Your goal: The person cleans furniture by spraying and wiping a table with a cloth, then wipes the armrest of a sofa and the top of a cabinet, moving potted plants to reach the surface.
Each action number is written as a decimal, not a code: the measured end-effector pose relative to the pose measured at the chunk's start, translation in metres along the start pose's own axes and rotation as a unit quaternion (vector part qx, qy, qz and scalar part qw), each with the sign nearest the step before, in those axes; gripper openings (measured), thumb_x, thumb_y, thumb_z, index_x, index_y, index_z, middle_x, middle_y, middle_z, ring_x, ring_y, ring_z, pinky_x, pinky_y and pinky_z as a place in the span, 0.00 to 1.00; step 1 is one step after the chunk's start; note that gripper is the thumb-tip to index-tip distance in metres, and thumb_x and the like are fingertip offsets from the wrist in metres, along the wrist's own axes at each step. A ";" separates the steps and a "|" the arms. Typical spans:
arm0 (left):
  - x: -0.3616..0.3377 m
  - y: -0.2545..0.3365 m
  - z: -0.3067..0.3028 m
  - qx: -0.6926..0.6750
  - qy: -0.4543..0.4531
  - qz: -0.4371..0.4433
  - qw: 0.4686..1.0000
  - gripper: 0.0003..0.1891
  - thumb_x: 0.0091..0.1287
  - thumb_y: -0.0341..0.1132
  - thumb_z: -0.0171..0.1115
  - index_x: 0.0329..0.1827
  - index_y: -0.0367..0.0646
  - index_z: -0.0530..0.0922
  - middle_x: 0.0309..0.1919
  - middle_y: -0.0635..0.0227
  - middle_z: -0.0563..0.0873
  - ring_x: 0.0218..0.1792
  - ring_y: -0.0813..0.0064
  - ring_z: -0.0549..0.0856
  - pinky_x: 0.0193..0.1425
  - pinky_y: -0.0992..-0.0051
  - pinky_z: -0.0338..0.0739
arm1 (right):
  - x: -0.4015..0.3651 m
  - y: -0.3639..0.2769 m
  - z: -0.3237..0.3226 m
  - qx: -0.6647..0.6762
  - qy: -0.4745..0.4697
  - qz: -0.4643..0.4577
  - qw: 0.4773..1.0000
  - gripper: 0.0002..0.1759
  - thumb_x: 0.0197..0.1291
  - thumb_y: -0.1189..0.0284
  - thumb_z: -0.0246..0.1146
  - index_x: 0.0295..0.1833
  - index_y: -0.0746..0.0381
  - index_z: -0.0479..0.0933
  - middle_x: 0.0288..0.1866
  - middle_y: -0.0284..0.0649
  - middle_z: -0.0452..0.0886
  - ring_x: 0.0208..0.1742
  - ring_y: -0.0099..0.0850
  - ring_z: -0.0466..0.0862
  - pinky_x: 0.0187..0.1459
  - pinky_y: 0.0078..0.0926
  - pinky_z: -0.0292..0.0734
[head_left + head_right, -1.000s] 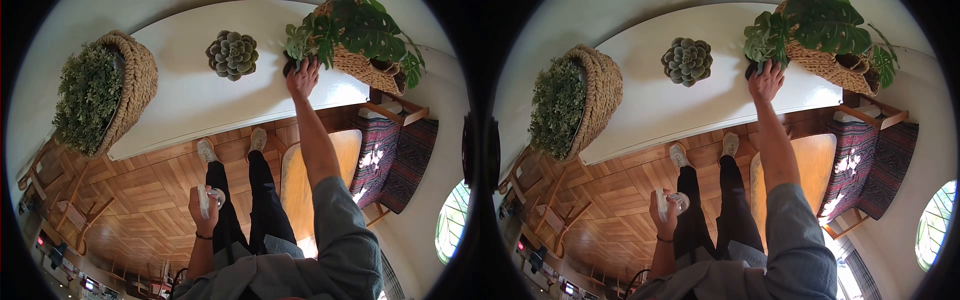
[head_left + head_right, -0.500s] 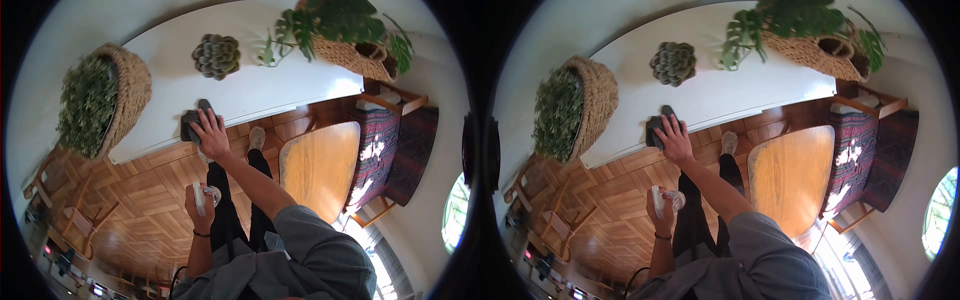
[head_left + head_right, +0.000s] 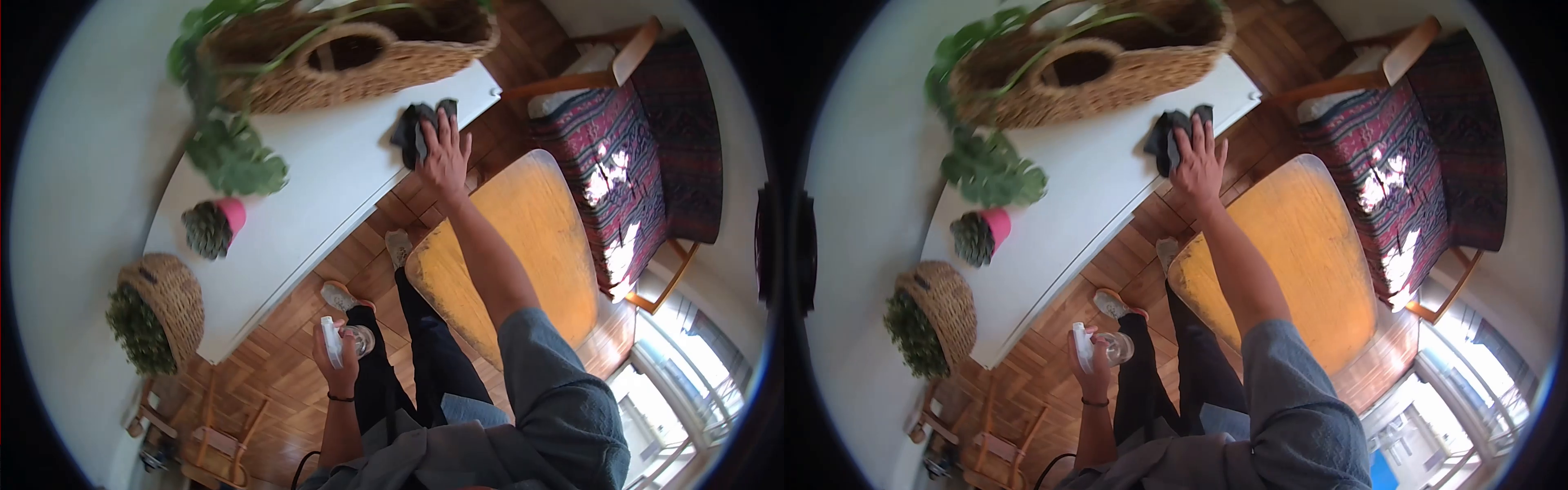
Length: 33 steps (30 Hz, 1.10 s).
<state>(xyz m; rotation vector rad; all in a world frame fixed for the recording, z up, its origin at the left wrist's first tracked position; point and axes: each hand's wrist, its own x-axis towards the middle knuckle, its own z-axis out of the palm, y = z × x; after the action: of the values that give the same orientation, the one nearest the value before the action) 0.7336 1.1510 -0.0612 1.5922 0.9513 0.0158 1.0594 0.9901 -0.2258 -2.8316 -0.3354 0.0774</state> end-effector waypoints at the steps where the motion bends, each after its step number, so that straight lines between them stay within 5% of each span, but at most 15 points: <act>1: 0.003 0.004 0.012 0.014 -0.022 0.013 1.000 0.07 0.65 0.26 0.60 0.43 0.38 0.73 0.36 0.69 0.79 0.36 0.81 0.76 0.42 0.79 0.73 | 0.020 0.014 -0.005 0.001 0.029 0.011 1.000 0.38 0.56 0.62 0.64 0.75 0.48 0.65 0.83 0.41 0.55 0.83 0.46 0.54 0.76 0.65 0.45; 5: 0.005 0.025 0.059 0.010 -0.067 -0.038 0.997 0.08 0.65 0.26 0.61 0.46 0.37 0.75 0.35 0.70 0.79 0.34 0.83 0.76 0.38 0.82 0.72 | 0.078 0.045 -0.012 0.035 0.059 0.057 0.996 0.39 0.53 0.67 0.62 0.74 0.49 0.66 0.82 0.44 0.56 0.83 0.48 0.52 0.77 0.63 0.44; 17: 0.040 0.086 0.129 0.120 -0.183 0.076 0.973 0.10 0.63 0.28 0.65 0.46 0.36 0.79 0.38 0.62 0.83 0.35 0.72 0.83 0.40 0.74 0.78 | 0.084 0.053 -0.017 0.078 -0.039 0.077 0.993 0.33 0.62 0.63 0.55 0.75 0.45 0.66 0.86 0.42 0.46 0.86 0.45 0.42 0.79 0.59 0.39; 20: 0.057 0.096 0.145 0.122 -0.213 0.074 0.967 0.09 0.64 0.25 0.62 0.47 0.37 0.77 0.36 0.67 0.81 0.37 0.80 0.80 0.42 0.78 0.77 | 0.086 0.051 -0.022 0.069 -0.050 0.076 0.993 0.33 0.62 0.63 0.56 0.75 0.46 0.66 0.86 0.42 0.46 0.86 0.46 0.42 0.79 0.59 0.39; 24: 0.089 0.099 0.166 0.127 -0.268 0.089 0.951 0.10 0.64 0.26 0.63 0.47 0.37 0.78 0.34 0.66 0.82 0.37 0.79 0.82 0.41 0.76 0.77 | 0.107 0.060 -0.028 0.050 -0.048 0.054 0.996 0.33 0.61 0.63 0.57 0.74 0.46 0.68 0.84 0.44 0.50 0.85 0.47 0.47 0.79 0.60 0.42; 29: 0.118 0.114 0.174 0.057 -0.296 -0.024 0.953 0.11 0.64 0.28 0.64 0.48 0.37 0.76 0.36 0.64 0.80 0.33 0.72 0.83 0.38 0.74 0.78 | 0.197 0.080 -0.031 0.029 -0.027 -0.075 0.996 0.35 0.56 0.69 0.60 0.72 0.44 0.68 0.83 0.41 0.56 0.83 0.46 0.54 0.78 0.61 0.48; 32: 0.139 0.112 0.171 0.151 -0.277 0.126 0.941 0.11 0.65 0.30 0.64 0.49 0.39 0.76 0.38 0.64 0.81 0.35 0.65 0.84 0.39 0.70 0.79 | 0.256 0.067 -0.034 0.043 -0.057 -0.171 0.983 0.34 0.57 0.69 0.59 0.72 0.43 0.69 0.82 0.39 0.58 0.83 0.45 0.55 0.78 0.56 0.51; 33: 0.143 0.119 0.169 0.145 -0.280 0.066 0.947 0.09 0.67 0.33 0.63 0.47 0.41 0.77 0.38 0.62 0.82 0.39 0.60 0.85 0.44 0.67 0.79 | 0.275 0.059 -0.032 0.025 -0.057 -0.201 0.977 0.33 0.57 0.69 0.59 0.72 0.43 0.69 0.82 0.39 0.58 0.82 0.44 0.55 0.78 0.54 0.51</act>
<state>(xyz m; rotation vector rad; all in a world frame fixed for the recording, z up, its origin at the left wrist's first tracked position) 0.9797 1.1011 -0.0794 1.7887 0.4112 -0.4809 1.3425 0.9917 -0.2177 -2.6562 -0.9102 0.1612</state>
